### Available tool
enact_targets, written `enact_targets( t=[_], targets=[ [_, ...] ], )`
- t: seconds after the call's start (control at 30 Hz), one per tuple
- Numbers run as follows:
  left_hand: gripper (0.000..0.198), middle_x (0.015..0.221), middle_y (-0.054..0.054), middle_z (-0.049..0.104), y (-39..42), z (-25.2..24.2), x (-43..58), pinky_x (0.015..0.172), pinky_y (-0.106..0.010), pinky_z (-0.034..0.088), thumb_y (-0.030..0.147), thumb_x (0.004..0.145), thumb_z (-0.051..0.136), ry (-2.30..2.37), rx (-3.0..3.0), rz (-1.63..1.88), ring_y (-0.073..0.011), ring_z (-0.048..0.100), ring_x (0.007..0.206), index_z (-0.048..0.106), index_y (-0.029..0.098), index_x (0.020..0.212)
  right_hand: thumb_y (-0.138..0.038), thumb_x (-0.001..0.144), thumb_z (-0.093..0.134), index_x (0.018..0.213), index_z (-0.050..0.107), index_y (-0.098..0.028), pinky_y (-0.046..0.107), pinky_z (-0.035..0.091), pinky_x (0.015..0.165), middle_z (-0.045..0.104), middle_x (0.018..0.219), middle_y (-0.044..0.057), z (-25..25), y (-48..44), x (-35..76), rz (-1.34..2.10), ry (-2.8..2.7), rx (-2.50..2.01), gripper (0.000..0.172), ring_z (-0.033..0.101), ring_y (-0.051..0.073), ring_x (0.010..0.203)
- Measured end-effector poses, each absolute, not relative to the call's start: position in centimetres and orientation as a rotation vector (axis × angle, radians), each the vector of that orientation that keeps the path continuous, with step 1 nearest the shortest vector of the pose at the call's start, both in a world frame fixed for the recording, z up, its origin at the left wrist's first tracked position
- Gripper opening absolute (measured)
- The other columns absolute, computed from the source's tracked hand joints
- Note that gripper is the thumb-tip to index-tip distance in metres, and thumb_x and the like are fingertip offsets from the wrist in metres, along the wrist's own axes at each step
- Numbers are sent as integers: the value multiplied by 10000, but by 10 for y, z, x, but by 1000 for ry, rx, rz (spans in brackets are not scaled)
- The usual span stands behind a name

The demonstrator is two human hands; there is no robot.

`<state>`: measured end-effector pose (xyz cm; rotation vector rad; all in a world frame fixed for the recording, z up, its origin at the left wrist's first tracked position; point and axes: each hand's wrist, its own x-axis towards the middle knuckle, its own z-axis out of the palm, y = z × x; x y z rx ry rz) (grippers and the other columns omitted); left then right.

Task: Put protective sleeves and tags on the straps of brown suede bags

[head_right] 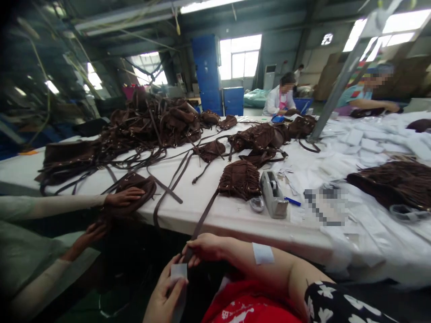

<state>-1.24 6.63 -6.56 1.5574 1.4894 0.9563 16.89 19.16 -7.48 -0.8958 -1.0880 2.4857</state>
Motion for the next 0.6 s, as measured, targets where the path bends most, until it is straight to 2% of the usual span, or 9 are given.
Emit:
enact_targets(
  t=[0.1,0.2,0.27,0.3,0.33,0.4,0.47,0.5,0.6],
  targets=[
    [345,1082,-108,709,121,-50,-44,905,-484,516,600,601,737,1156,1590,801,-371,582,1141,754,271,703,-436,867,563,945,626,-124,170,430,543,696,877,71,-35,200,189,2418,-855,-687,327,590,75,580],
    [345,957,-107,731,216,-4,-94,800,-471,526,647,584,720,1054,1708,807,-354,601,1119,755,323,697,-387,736,735,1001,653,-163,154,404,538,687,884,13,-6,186,207,2246,-1101,-597,357,547,49,573],
    [467,933,-97,723,289,28,-133,809,-509,495,721,586,658,997,1782,830,-348,596,1132,762,304,769,-434,717,742,886,687,-147,172,405,522,650,729,-9,9,175,215,2279,-1457,-643,338,526,64,545],
    [470,884,-72,733,323,39,-154,830,-519,485,739,533,675,956,1833,819,-344,626,1074,761,318,723,-491,742,700,789,688,-138,179,402,509,607,637,-16,17,173,219,2267,-1586,-707,356,519,72,527],
    [417,871,-32,746,355,45,-174,856,-514,482,692,469,745,841,1981,665,-330,654,1008,762,355,714,-533,771,651,723,679,-132,187,406,506,579,592,-13,29,176,223,2250,-1673,-756,404,519,81,523],
    [359,952,30,755,405,42,-212,928,-506,456,592,489,795,740,2193,578,-306,672,968,757,424,803,-556,814,585,713,678,-120,210,422,514,607,635,19,57,191,235,2115,-1660,-805,457,533,99,544],
    [366,1067,56,730,436,23,-241,995,-504,413,526,563,787,720,2333,506,-303,649,1046,731,462,919,-520,782,644,673,652,-119,212,387,473,602,611,24,83,208,245,1703,-1382,-994,416,485,92,506],
    [380,1109,56,715,445,13,-252,1021,-505,390,497,585,785,721,2379,467,-305,633,1083,721,465,958,-506,783,648,737,661,-136,203,396,493,623,662,20,89,211,248,1629,-1333,-992,373,499,90,541],
    [402,1182,42,682,456,-13,-274,1072,-525,320,446,614,781,715,2407,409,-321,582,1167,703,471,1007,-408,639,772,738,684,-186,171,407,511,650,700,-14,77,194,238,1586,-1375,-914,259,542,91,594]
  ],
)
